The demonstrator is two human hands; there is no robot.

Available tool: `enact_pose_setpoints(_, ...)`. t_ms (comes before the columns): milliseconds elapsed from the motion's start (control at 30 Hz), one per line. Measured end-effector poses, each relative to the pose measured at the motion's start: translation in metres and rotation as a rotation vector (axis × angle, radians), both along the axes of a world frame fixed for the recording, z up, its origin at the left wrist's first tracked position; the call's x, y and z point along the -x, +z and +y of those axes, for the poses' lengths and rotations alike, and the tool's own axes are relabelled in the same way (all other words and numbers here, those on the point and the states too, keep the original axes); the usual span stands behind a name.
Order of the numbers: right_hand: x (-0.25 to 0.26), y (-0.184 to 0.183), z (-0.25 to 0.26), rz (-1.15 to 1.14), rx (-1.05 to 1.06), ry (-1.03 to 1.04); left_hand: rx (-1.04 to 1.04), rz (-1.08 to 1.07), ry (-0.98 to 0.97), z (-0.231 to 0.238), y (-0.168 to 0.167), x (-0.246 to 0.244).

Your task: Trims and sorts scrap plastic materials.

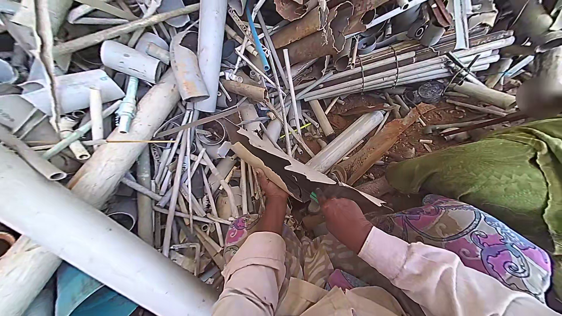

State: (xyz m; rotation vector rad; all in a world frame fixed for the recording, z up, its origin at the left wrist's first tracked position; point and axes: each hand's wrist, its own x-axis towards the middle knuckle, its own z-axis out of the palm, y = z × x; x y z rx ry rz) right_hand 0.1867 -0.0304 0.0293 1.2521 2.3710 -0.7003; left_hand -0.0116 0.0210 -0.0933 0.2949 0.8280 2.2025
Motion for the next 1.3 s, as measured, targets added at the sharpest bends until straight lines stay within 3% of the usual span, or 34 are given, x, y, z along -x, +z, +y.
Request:
enact_pose_setpoints(133, -0.019, 0.005, 0.001, 0.156, 0.122, 0.007, -0.013, 0.035, 0.043, -0.002, 0.009, 0.003)
enact_pose_setpoints(333, -0.003, -0.003, 0.003, -0.013, -0.043, -0.026, -0.081, 0.033, 0.0, 0.0, 0.006, 0.003)
enact_pose_setpoints(500, -0.01, 0.004, -0.022, 0.021, 0.03, 0.029, -0.02, 0.051, 0.033, -0.001, 0.016, 0.003)
enact_pose_setpoints(733, 0.004, -0.008, -0.005, -0.058, -0.075, -0.049, -0.042, 0.008, 0.022, 0.002, 0.011, 0.007)
enact_pose_setpoints(1000, -0.016, 0.003, -0.041, -0.001, -0.238, 0.042, -0.004, -0.062, 0.098, 0.003, 0.02, 0.017)
enact_pose_setpoints(1133, 0.002, -0.006, -0.027, -0.089, -0.155, -0.017, -0.036, -0.027, 0.057, -0.002, 0.009, 0.015)
enact_pose_setpoints(1300, 0.021, -0.022, -0.019, -0.054, -0.198, -0.03, 0.018, -0.002, 0.059, 0.001, 0.008, 0.008)
